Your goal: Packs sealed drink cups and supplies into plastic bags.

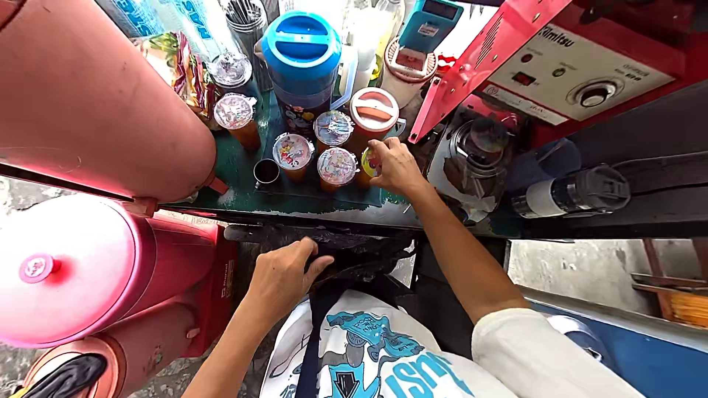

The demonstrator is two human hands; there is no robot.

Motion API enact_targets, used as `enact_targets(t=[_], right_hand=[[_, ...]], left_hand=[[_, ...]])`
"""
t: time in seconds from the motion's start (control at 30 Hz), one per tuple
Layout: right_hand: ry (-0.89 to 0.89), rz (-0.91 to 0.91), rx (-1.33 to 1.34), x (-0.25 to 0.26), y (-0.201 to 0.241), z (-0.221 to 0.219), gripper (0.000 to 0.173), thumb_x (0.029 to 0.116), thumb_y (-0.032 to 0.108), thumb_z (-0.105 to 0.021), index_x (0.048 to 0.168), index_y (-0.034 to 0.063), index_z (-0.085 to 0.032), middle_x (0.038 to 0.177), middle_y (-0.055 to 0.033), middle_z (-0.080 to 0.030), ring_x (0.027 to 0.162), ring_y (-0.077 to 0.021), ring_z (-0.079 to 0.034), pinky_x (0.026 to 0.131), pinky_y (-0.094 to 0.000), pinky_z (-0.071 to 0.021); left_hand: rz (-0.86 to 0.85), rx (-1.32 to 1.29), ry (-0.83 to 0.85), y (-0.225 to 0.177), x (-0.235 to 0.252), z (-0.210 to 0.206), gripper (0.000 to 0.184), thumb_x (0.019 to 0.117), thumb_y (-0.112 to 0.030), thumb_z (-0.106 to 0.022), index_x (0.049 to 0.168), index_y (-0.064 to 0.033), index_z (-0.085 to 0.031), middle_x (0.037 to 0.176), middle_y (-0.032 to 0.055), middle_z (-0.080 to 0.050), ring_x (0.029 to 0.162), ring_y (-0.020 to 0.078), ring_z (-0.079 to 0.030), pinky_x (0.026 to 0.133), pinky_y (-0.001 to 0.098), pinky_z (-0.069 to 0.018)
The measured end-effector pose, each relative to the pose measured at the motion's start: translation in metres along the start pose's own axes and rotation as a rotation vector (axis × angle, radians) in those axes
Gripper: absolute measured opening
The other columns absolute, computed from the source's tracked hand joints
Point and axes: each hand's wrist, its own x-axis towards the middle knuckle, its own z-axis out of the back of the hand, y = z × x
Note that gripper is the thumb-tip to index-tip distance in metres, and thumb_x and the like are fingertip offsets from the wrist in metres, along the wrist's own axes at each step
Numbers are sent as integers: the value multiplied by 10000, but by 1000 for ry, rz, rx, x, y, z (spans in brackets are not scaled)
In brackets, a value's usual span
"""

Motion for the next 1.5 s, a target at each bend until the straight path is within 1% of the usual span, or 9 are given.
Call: enact_targets(t=[0.07, 0.17, 0.23, 0.43, 1.0, 1.13, 1.23, 1.3, 1.5], right_hand=[[-207, 16, 157, -12, -9, -21, 995, 602, 274, -924, 1491, 104, -511, 1303, -271, -556, 1179, -436, -575, 936, -579, -526], [-507, 19, 536, -26, -18, -62, 1268, 613, 279, -939, 1618, 79, -194, 1424, -206, -526, 1275, -308, -575, 1047, -482, -522], [-599, -29, 704, -25, -23, -84, 1348, 588, 256, -974, 1626, 101, -128, 1442, -188, -532, 1276, -265, -595, 1059, -455, -528], [-660, -76, 752, -24, -27, -101, 1179, 576, 227, -974, 1549, 58, -329, 1371, -176, -606, 1208, -245, -646, 1014, -433, -556], [-664, -78, 694, -25, -28, -98, 1181, 593, 265, -973, 1556, 62, -321, 1335, -181, -642, 1178, -261, -671, 989, -462, -567], [-540, -1, 355, -33, -18, -66, 1265, 561, 450, -967, 1576, 55, -325, 1534, -250, -412, 1373, -387, -482, 1071, -537, -486], [-285, -47, 155, -22, 1, -32, 1027, 632, 376, -955, 1507, 106, -489, 1452, -259, -508, 1293, -458, -536, 938, -619, -522], [-176, -101, 133, -6, 3, -20, 872, 655, 327, -913, 1431, 120, -574, 1305, -253, -587, 1173, -456, -594, 823, -617, -547], [-250, -132, 258, -78, 36, 83, 851, 734, 330, -867, 1471, 85, -518, 1292, -288, -565, 1119, -446, -608, 870, -636, -526]], left_hand=[[28, -84, -48, 0, 16, -13, 531, 1054, -539, -465, 1073, -49, -667, 689, 77, -653, 601, 224, -659, 531, 400, -529], [50, -132, -84, 7, 35, -27, 491, 1036, -519, -531, 1196, -70, -646, 807, 82, -716, 681, 212, -703, 595, 394, -572], [55, -144, -67, 13, 38, -33, 470, 1040, -504, -533, 1212, -82, -645, 892, 82, -736, 757, 204, -723, 645, 390, -591], [55, -172, -5, 20, 30, -36, 447, 1039, -470, -559, 1231, -80, -661, 1025, 79, -756, 909, 165, -740, 767, 349, -608], [71, -212, -16, 21, 34, -27, 415, 1031, -427, -595, 1236, -76, -677, 1095, 68, -753, 999, 122, -724, 871, 300, -592], [86, -196, 28, 18, 34, -19, 256, 1008, -193, -603, 1230, -128, -713, 1264, 87, -700, 1134, 155, -687, 972, 309, -566], [142, -176, 138, 12, 37, -9, 402, 932, 3, -522, 1227, -151, -748, 1444, 158, -598, 1258, 254, -647, 1015, 400, -552], [209, -183, 204, 5, 43, -1, 417, 979, -6, -490, 1333, -101, -690, 1430, 136, -618, 1288, 239, -627, 1066, 413, -521], [395, -481, 251, -13, 52, 26, 518, 1050, -121, -490, 1566, -126, -441, 1502, 53, -562, 1250, 88, -612, 1065, 343, -497]])
